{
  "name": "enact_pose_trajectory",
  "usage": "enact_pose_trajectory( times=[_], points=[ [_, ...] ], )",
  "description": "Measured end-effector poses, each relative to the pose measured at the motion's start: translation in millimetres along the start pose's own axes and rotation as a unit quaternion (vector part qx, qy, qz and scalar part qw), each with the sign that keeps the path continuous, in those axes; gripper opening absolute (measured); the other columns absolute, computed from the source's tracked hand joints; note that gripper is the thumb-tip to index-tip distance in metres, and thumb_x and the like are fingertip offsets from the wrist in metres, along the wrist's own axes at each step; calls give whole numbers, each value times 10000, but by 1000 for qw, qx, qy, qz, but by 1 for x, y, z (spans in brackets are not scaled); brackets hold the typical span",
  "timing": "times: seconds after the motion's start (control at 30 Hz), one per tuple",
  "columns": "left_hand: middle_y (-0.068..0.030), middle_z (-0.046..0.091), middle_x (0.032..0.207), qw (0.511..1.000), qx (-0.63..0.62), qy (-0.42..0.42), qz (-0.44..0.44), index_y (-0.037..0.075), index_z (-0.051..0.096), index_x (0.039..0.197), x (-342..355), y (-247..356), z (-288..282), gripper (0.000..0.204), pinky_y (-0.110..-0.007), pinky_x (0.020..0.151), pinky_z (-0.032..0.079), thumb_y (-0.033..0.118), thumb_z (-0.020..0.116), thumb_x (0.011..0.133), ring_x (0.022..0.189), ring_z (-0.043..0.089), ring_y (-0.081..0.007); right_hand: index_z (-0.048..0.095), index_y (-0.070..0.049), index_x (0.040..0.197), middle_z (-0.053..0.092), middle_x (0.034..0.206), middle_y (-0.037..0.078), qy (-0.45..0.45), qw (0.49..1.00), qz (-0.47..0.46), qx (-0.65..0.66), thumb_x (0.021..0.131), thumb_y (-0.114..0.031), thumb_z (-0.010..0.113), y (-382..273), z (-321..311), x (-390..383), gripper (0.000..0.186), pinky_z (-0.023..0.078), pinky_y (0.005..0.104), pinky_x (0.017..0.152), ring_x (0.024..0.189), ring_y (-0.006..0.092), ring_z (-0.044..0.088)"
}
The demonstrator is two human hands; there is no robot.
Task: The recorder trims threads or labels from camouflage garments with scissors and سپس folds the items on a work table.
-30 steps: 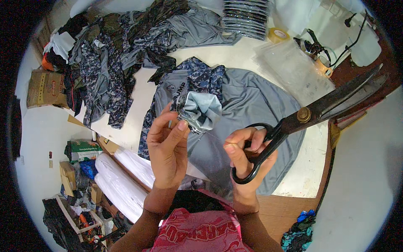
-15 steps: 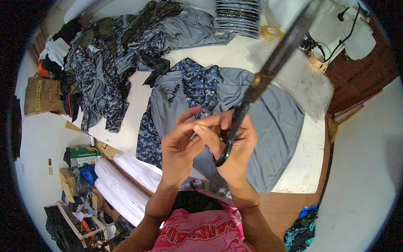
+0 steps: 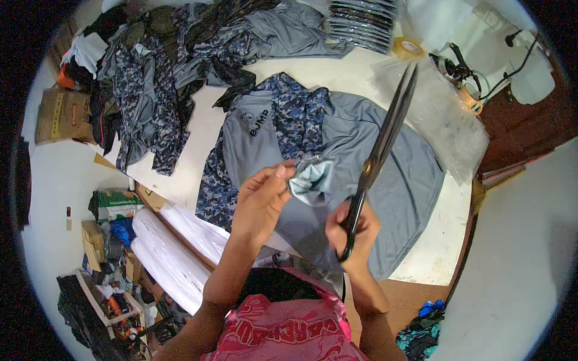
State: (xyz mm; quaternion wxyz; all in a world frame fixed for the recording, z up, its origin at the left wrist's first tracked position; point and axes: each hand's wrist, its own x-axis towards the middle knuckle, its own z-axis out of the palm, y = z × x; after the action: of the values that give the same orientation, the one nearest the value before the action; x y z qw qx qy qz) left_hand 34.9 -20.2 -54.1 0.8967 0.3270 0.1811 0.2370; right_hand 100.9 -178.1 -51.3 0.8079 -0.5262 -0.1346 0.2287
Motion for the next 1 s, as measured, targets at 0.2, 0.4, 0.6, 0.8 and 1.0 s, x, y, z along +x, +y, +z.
enact_pose_trajectory(
  times=[0.2, 0.4, 0.6, 0.8, 1.0],
  points=[
    [-57, 665, 1031, 985, -173, 5, -11, 23, 653, 986, 7, 17, 16, 133, -300, 974, 448, 128, 576, 964, 974, 599, -113, 594, -3, 901, 596, 697, 34, -198, 975, 100, 3, 635, -184, 893, 28, -33, -51, 439, 380, 196, 479, 542, 79, 537],
    [-81, 684, 1044, 971, -234, -30, 29, 16, 649, 1008, 15, 21, 16, 168, -312, 982, 465, 128, 526, 986, 1031, 618, -170, 606, 19, 883, 586, 657, 4, -228, 956, 182, 21, 574, -287, 940, 37, -39, -74, 549, 365, 191, 466, 542, 62, 538],
    [-54, 673, 1049, 980, -197, -25, 13, 39, 646, 1027, 18, 20, 20, 155, -259, 860, 495, 158, 561, 973, 959, 617, -114, 601, 11, 871, 576, 652, -7, -237, 947, 212, 50, 585, -367, 928, 42, -37, -66, 576, 364, 197, 458, 527, 59, 531],
    [-69, 649, 1112, 982, -188, -24, 10, 27, 640, 1065, 21, 15, 9, 209, -292, 889, 504, 188, 530, 990, 1032, 602, -160, 595, 2, 867, 571, 646, -11, -234, 948, 210, 48, 618, -355, 910, 48, -37, -61, 537, 377, 203, 465, 532, 59, 526],
    [-55, 641, 1140, 984, -173, -16, 27, 50, 639, 1041, 21, 12, 7, 171, -294, 939, 466, 170, 527, 991, 1058, 588, -148, 591, -1, 852, 564, 641, -14, -213, 954, 203, 57, 638, -342, 896, 46, -27, -52, 505, 380, 198, 471, 540, 59, 522]
  ],
)
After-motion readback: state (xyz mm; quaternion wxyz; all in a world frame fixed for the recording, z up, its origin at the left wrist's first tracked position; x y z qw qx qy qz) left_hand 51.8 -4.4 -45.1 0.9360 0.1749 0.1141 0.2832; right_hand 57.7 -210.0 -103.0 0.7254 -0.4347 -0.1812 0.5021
